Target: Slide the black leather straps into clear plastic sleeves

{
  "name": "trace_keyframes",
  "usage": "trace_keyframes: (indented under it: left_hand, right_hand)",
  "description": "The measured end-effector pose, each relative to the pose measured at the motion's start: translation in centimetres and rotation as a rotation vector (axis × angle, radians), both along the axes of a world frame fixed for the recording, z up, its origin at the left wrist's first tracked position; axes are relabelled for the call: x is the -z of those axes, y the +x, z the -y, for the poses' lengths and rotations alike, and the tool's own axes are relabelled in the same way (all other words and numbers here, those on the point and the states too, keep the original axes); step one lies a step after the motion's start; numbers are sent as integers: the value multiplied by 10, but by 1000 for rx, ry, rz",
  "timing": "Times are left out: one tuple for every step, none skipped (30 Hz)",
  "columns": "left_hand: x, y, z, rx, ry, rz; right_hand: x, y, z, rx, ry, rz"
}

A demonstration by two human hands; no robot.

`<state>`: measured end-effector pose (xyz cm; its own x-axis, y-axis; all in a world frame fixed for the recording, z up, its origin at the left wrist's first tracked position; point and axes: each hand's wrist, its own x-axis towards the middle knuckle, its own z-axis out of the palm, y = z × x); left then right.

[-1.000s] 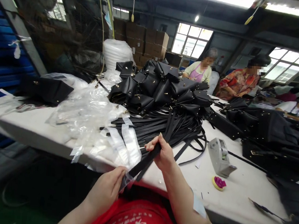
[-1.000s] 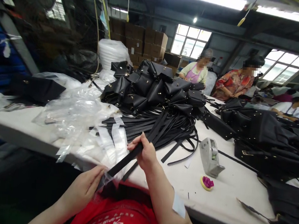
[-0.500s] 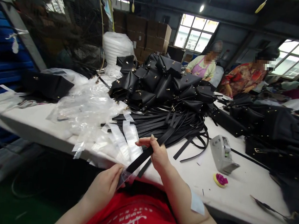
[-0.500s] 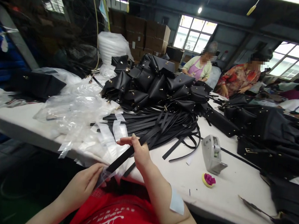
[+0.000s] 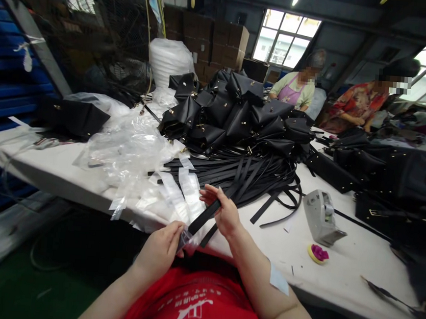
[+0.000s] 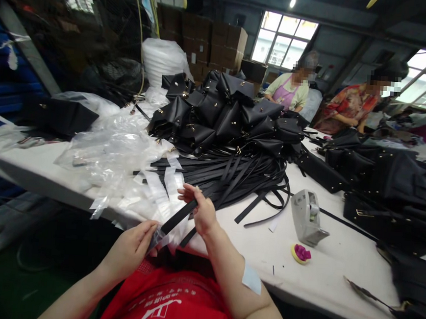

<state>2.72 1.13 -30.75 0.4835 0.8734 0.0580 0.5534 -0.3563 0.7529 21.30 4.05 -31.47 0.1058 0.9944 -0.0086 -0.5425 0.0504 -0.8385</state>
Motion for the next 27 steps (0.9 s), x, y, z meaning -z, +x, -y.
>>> trace_keyframes:
  left_hand:
    - [1,1,-1,-7,40,-22]
    - [3,2,-3,-14,86,-38]
    - [6,3,-5,-20,128,-43]
    - [9,5,-7,-31,163,-41]
    - [12,5,-9,-46,193,-36]
    - [16,6,-11,-61,216,-29]
    - [21,5,-12,-72,229,-23]
    - [25,4,-13,-74,226,-17]
    - [30,2,-13,-66,204,-13]
    - [34,0,-13,-46,167,-9]
    - [37,-2,-12,-21,119,-8]
    - [39,-4,-12,0,75,-10]
    - [41,-6,-11,10,50,-11]
    - [40,-6,-11,9,51,-11]
    - [40,-6,-11,5,71,-7]
    - [38,-5,-12,-2,100,-1]
    - [37,-3,-13,-8,133,5]
    - [35,-2,-15,-11,163,12]
    - [35,-1,-17,-15,187,18]
    - [35,0,-19,-18,211,25]
    - [37,0,-22,-24,238,33]
    - [39,-1,-24,-29,269,40]
    - [41,-2,-25,-28,292,44]
    - [44,-4,-25,-22,305,44]
    - [46,-5,-25,-14,306,38]
    - [47,-7,-24,-6,297,32]
    - [48,-8,-23,1,276,23]
  right_hand:
    - [-1,4,-2,22,11,27]
    - [-1,3,-1,26,23,74]
    - [2,-2,3,7,28,128]
    - [7,-11,10,-31,22,182]
    - [14,-22,18,-67,8,231]
    - [23,-32,26,-114,-19,268]
    - [32,-42,32,-159,-44,278]
    - [40,-48,35,-203,-68,249]
    - [45,-50,35,-241,-88,193]
    - [47,-48,32,-249,-102,115]
    - [45,-43,26,-232,-110,31]
    - [41,-34,18,-189,-112,-43]
    - [35,-25,10,-118,-103,-92]
    - [28,-16,2,-47,-91,-116]
    - [22,-9,-5,-4,-77,-116]
    - [18,-6,-8,6,-62,-97]
    - [17,-6,-9,-6,-44,-69]
    - [18,-10,-7,-36,-31,-44]
    - [22,-18,-3,-78,-30,-21]
    - [28,-27,4,-124,-37,7]
    - [35,-37,11,-158,-48,48]
    - [42,-45,18,-181,-63,93]
    - [47,-51,23,-208,-85,134]
    - [50,-54,26,-229,-102,155]
    - [51,-53,26,-237,-112,144]
    - [49,-48,23,-225,-118,95]
    - [45,-41,18,-194,-124,25]
